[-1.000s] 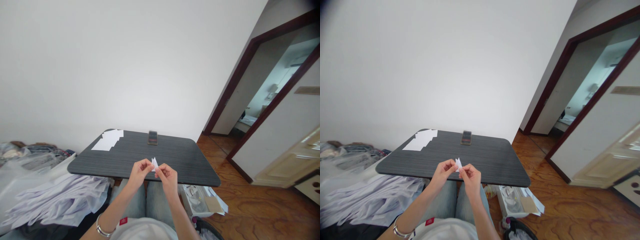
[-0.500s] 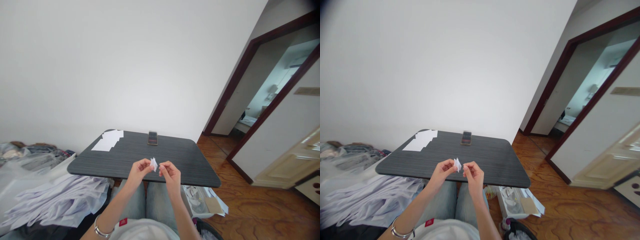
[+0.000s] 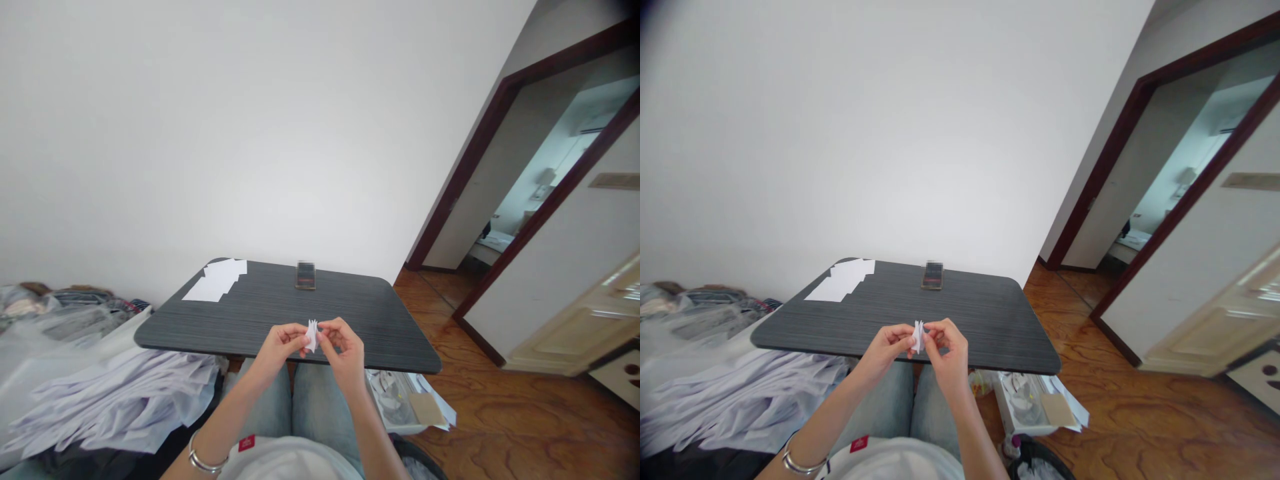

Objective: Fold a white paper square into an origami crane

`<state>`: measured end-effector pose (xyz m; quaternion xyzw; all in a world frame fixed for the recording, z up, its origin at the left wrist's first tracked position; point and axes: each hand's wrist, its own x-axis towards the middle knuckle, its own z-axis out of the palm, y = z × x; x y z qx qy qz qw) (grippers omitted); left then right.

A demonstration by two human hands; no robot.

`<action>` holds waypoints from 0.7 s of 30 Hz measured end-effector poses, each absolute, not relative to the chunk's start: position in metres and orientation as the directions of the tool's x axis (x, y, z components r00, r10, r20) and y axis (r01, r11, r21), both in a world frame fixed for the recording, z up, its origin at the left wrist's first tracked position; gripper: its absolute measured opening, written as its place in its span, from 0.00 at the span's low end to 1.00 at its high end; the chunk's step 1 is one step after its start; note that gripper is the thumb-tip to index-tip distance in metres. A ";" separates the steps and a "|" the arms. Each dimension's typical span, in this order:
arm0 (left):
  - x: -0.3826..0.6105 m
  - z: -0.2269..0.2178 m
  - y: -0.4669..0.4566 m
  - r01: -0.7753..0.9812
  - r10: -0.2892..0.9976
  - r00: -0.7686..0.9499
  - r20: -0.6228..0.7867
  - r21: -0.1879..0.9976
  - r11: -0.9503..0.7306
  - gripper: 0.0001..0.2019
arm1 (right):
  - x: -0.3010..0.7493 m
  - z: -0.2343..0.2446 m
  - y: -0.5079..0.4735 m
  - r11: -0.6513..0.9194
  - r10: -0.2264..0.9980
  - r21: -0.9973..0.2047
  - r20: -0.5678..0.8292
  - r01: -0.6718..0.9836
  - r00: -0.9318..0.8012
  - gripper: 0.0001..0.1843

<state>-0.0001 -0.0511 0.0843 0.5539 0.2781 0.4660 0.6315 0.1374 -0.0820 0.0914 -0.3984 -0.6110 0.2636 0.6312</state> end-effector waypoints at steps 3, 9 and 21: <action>0.000 0.084 -0.051 -0.261 0.889 0.429 0.161 0.964 -0.049 0.11 | 0.140 0.097 -0.083 0.514 0.843 -0.842 0.531 0.162 0.083 0.02; 0.000 0.084 -0.050 -0.253 0.887 0.430 0.171 0.965 -0.063 0.12 | 0.144 0.103 -0.084 0.490 0.865 -0.856 0.501 0.167 0.035 0.02; 0.001 0.080 -0.051 -0.318 0.888 0.442 0.123 0.948 0.026 0.10 | 0.143 0.099 -0.082 0.495 0.857 -0.846 0.513 0.200 0.048 0.02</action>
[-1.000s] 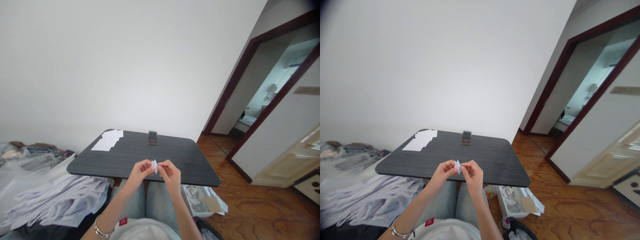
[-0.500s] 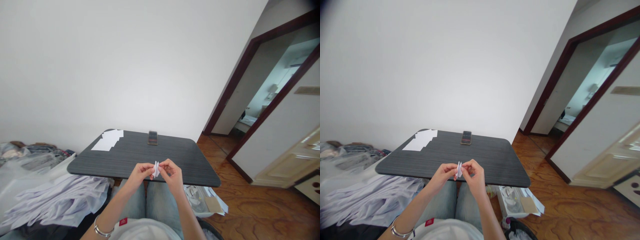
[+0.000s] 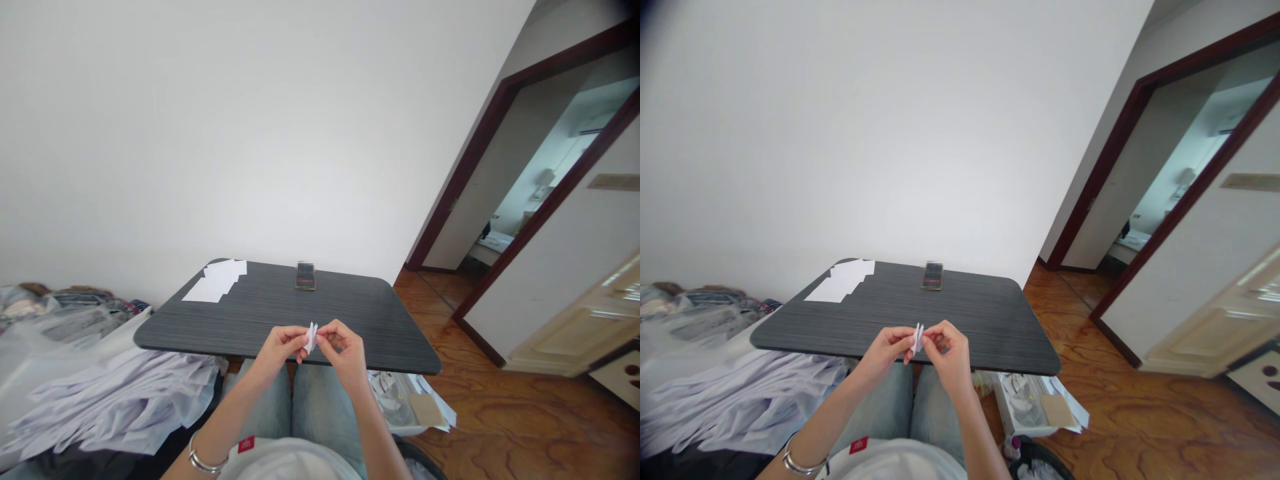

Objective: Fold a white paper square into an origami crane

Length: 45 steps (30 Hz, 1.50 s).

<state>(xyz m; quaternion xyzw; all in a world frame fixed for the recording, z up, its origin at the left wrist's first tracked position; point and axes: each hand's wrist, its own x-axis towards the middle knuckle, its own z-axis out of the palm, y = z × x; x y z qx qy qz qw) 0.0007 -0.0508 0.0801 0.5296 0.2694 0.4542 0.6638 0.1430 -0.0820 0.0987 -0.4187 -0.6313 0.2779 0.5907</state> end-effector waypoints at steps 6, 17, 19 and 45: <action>0.000 0.077 -0.047 -0.293 0.880 0.465 0.093 0.955 0.054 0.12 | 0.142 0.094 -0.078 0.483 0.866 -0.855 0.498 0.187 0.038 0.04; -0.004 0.081 -0.046 -0.241 0.818 0.575 0.026 0.960 0.139 0.13 | 0.143 0.094 -0.076 0.287 0.957 -0.958 0.286 0.008 -0.053 0.05; -0.004 0.080 -0.046 -0.233 0.813 0.582 0.018 0.962 0.145 0.13 | 0.144 0.094 -0.076 0.279 0.959 -0.960 0.278 0.007 -0.051 0.05; -0.008 0.080 -0.046 -0.190 0.749 0.661 -0.048 0.955 0.229 0.14 | 0.160 0.108 -0.075 0.263 0.897 -0.963 0.222 0.057 -0.383 0.04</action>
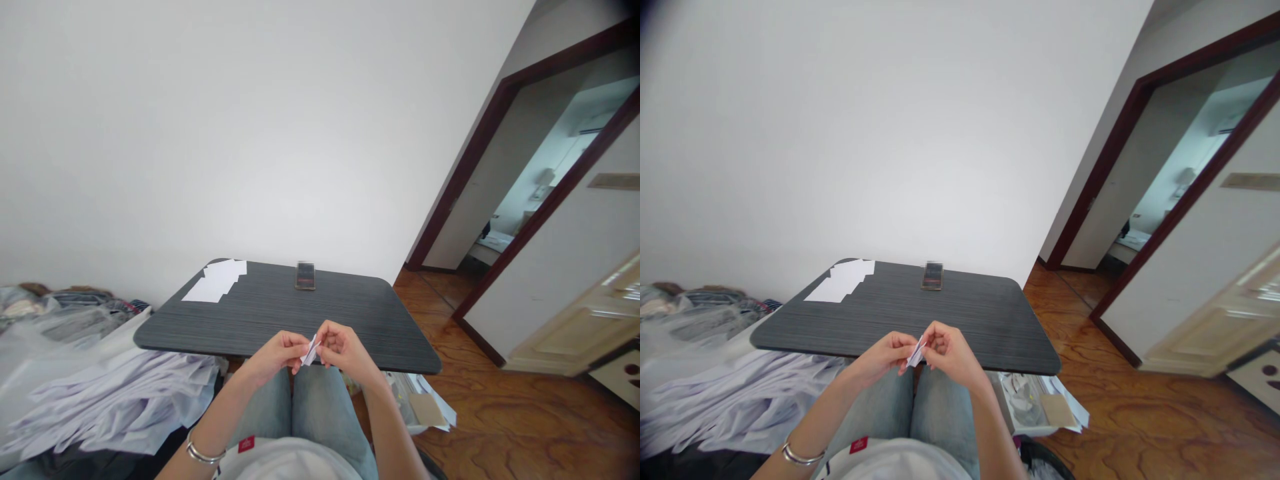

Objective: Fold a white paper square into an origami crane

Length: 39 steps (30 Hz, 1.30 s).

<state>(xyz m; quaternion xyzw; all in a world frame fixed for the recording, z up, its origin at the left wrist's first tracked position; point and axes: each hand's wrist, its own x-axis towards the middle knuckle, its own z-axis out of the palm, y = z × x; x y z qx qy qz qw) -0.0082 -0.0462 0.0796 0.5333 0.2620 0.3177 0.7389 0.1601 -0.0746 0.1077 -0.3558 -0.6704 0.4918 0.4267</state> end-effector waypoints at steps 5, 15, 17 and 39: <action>-0.008 0.080 -0.048 -0.221 0.754 0.655 -0.039 0.945 0.241 0.13 | 0.159 0.103 -0.072 0.249 0.911 -0.968 0.224 0.029 -0.345 0.06; -0.007 0.079 -0.046 -0.255 0.778 0.628 -0.029 0.937 0.241 0.13 | 0.158 0.102 -0.073 0.206 0.921 -0.978 0.189 0.016 -0.342 0.06; -0.007 0.079 -0.046 -0.247 0.778 0.628 -0.035 0.939 0.241 0.13 | 0.157 0.101 -0.073 0.197 0.924 -0.980 0.183 0.007 -0.336 0.05; -0.009 0.078 -0.044 -0.253 0.790 0.613 -0.001 0.947 0.197 0.13 | 0.160 0.095 -0.071 0.258 0.942 -0.965 0.242 0.041 -0.231 0.07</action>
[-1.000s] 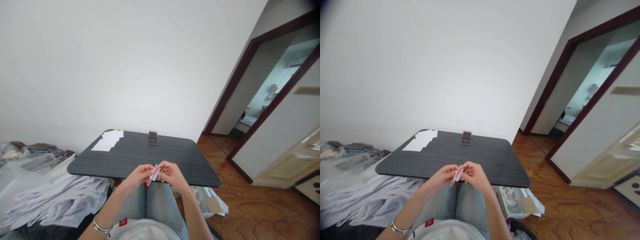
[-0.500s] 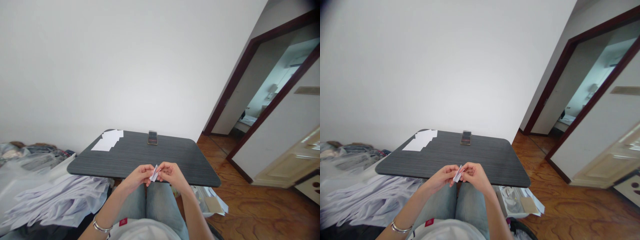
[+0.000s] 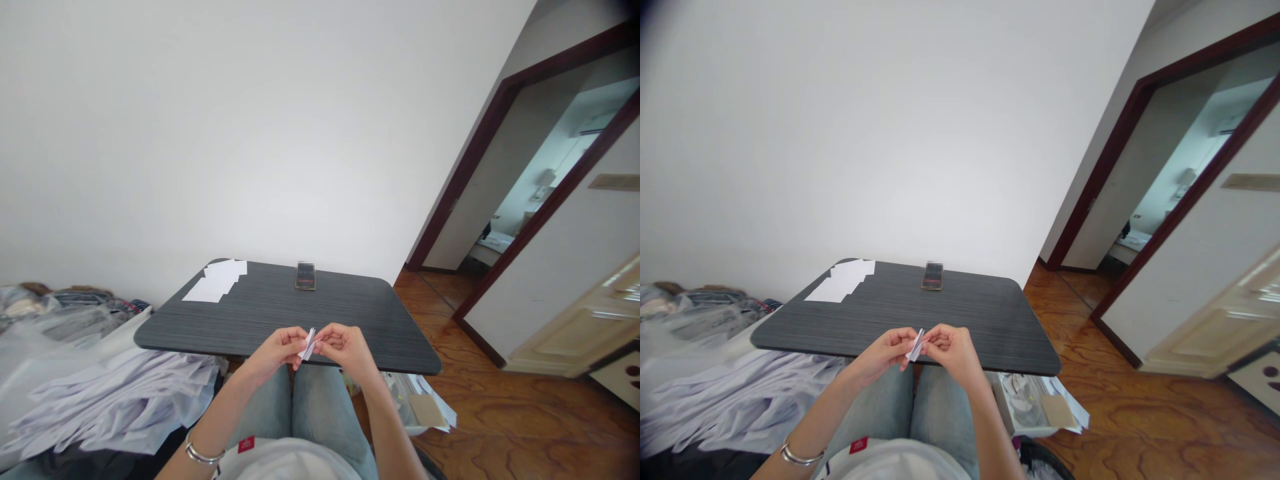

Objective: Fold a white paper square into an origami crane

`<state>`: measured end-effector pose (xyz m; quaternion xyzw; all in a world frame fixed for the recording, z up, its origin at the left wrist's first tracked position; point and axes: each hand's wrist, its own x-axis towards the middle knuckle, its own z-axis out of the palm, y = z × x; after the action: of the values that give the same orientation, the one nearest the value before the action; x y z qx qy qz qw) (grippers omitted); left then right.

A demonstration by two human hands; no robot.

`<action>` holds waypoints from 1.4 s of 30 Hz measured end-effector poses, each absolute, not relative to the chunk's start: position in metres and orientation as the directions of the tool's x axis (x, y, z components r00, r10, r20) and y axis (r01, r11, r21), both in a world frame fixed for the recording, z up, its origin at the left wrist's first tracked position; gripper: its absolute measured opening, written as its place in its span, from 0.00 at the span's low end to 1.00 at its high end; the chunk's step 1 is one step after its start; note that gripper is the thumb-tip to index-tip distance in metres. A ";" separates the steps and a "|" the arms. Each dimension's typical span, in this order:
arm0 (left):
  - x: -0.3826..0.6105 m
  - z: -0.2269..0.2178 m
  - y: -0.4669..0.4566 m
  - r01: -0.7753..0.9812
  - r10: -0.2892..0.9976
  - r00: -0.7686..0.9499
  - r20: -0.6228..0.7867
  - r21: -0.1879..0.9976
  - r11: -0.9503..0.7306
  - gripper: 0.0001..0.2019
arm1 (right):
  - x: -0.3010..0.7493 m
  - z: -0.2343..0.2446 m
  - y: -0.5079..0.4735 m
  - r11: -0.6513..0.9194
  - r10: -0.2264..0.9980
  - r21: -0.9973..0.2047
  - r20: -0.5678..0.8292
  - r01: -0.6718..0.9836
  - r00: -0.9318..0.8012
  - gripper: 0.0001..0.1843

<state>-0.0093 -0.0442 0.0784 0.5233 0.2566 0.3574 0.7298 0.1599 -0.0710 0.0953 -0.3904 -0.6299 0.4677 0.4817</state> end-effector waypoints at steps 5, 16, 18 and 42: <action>-0.009 0.078 -0.044 -0.251 0.791 0.612 0.021 0.953 0.170 0.12 | 0.158 0.098 -0.074 0.379 0.920 -0.912 0.352 0.160 -0.173 0.04; -0.005 0.088 -0.046 -0.367 0.853 0.477 0.211 0.930 -0.024 0.13 | 0.150 0.099 -0.082 0.630 0.767 -0.715 0.634 0.302 -0.100 0.05; -0.004 0.089 -0.047 -0.376 0.865 0.447 0.228 0.925 -0.049 0.13 | 0.148 0.096 -0.083 0.651 0.744 -0.693 0.664 0.308 -0.078 0.05; -0.005 0.092 -0.052 -0.285 0.860 0.318 0.400 0.905 -0.316 0.08 | 0.135 0.098 -0.086 0.519 0.845 -0.853 0.521 0.053 0.122 0.02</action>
<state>-0.0052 -0.0516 0.0918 0.6102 0.2354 0.5344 0.5353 0.1350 -0.0856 0.0981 -0.3824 -0.5872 0.3072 0.6439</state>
